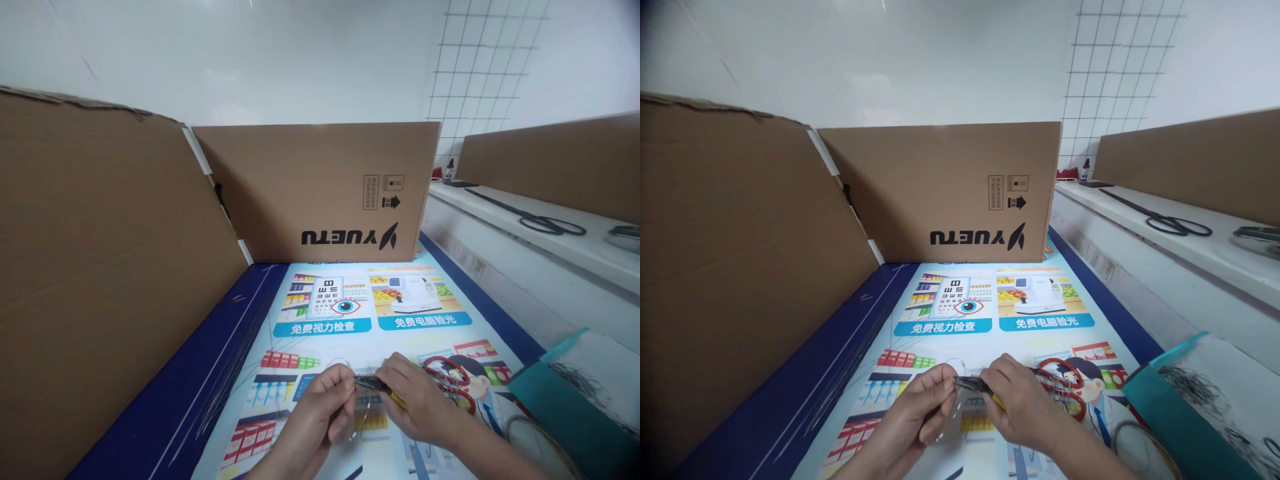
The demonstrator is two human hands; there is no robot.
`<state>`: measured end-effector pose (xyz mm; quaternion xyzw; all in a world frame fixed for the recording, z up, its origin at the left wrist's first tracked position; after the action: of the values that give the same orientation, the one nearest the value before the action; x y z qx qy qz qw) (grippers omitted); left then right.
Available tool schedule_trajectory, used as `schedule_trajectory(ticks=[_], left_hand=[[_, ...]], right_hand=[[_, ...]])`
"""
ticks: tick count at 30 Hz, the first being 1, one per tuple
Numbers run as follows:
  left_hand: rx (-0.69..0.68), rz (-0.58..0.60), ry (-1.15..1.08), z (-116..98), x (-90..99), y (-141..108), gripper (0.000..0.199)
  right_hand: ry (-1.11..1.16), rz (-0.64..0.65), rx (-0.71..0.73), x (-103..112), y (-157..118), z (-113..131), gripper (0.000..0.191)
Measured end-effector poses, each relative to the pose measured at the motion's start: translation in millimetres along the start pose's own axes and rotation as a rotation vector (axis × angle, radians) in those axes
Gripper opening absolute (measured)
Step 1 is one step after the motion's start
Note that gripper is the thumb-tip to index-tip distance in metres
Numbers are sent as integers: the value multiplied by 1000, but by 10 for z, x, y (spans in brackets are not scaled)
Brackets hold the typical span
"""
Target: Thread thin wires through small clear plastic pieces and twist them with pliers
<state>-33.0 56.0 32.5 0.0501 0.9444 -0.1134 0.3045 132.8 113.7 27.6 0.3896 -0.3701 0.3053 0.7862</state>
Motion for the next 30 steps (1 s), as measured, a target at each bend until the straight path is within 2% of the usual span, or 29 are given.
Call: schedule_trajectory(ticks=[6, 13, 18, 23, 30], left_hand=[[-53, -28, 38, 4, -15, -8, 22], [-37, -72, 78, 0, -41, -25, 23], [-25, -91, 82, 10, -34, -13, 21], [-35, -81, 49, 24, -33, 14, 26], [40, -18, -77, 66, -40, 2, 25]], right_hand=[[-39, -20, 20, -18, -8, -16, 21], [-67, -57, 48, -30, -9, -56, 22], [-80, -35, 18, -25, -14, -49, 20], [-40, 0, -74, -30, 0, -6, 18], [-27, -46, -51, -9, 4, 5, 20]])
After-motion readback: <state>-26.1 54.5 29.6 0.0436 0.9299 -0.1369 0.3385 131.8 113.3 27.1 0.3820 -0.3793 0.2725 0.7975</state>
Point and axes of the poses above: each hand's wrist, its own y-axis towards the middle knuckle, its own x-axis out of the back of the hand, z = x × y, the point moved 2 cm from there along y, towards the middle knuckle, and after that the axes turned 2 degrees about -x, right-handed, at the moved point
